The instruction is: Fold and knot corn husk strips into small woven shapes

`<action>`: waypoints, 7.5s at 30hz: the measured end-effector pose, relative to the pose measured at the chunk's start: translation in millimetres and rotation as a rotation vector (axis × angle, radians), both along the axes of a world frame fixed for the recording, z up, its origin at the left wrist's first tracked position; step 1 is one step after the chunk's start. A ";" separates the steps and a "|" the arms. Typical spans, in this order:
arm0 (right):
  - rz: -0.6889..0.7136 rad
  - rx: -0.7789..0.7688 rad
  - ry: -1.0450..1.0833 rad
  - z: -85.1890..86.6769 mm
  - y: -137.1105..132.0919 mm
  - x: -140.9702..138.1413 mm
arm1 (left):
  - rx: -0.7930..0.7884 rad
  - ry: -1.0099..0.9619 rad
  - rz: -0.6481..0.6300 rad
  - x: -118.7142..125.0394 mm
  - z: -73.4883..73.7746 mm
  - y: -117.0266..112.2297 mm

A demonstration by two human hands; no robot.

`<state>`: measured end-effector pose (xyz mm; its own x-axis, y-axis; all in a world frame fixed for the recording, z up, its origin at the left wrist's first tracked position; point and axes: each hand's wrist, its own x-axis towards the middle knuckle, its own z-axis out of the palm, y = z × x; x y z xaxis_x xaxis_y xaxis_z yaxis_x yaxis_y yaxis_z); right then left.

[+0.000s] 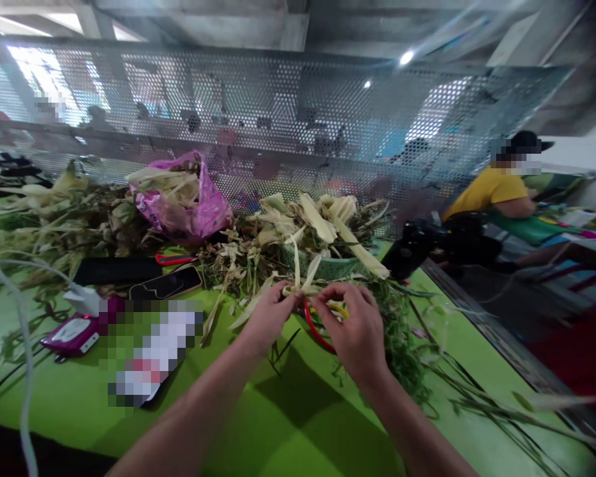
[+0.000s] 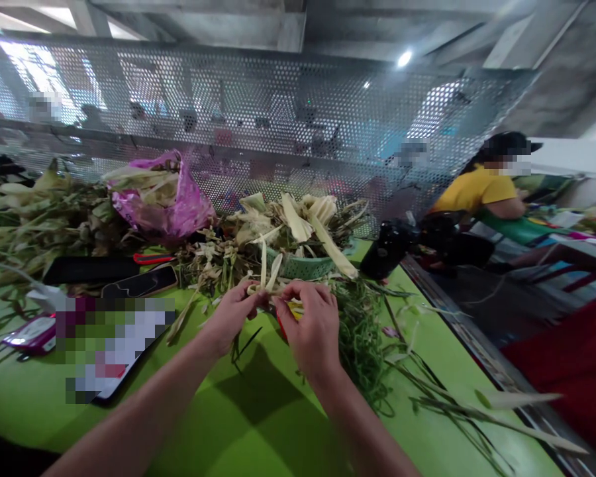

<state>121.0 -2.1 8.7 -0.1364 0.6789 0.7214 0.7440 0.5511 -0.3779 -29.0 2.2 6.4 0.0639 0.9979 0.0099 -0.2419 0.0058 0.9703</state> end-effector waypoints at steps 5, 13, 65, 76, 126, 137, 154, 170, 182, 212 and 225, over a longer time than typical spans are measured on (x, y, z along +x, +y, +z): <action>-0.046 0.109 -0.204 0.8 -4.0 -3.7 | -0.040 -0.034 0.027 -0.5 -4.5 1.3; -0.009 0.071 -0.202 -6.6 -8.7 -11.8 | -0.020 -0.136 0.044 -1.1 -9.2 -0.3; 0.517 -0.627 1.010 12.4 3.5 3.4 | -0.204 0.049 -0.165 -2.4 -10.1 -1.0; 0.387 -0.453 0.199 25.9 2.8 14.2 | 0.104 0.241 -0.259 -8.1 3.4 -0.4; 0.141 -0.187 0.037 12.1 -3.4 4.3 | 0.123 0.491 -0.292 -13.9 -3.5 -0.6; 0.174 -0.041 -0.034 14.8 -6.8 4.8 | 0.116 0.398 -0.316 -14.0 -8.9 2.8; 0.174 -0.026 0.036 12.5 -6.1 1.8 | 0.111 0.272 -0.294 -10.0 -8.7 5.3; 0.225 0.015 0.035 11.5 -14.5 -10.6 | -0.003 -0.169 -0.088 -11.2 -10.3 4.3; 0.116 -0.140 -0.107 -13.4 -8.7 -21.2 | -0.164 -0.530 -0.025 14.4 -9.0 -11.9; 0.234 -0.396 0.182 -0.5 1.3 -2.4 | -0.103 -0.216 0.018 -4.9 0.2 -1.7; 0.140 -0.545 0.281 2.8 7.7 4.0 | -0.148 -0.369 -0.126 -9.5 -2.4 2.7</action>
<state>125.0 5.6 11.5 -0.1066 0.9487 0.2976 0.5102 0.3091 -0.8026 -38.5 4.9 4.0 0.2045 0.9749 -0.0878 -0.5621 0.1904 0.8048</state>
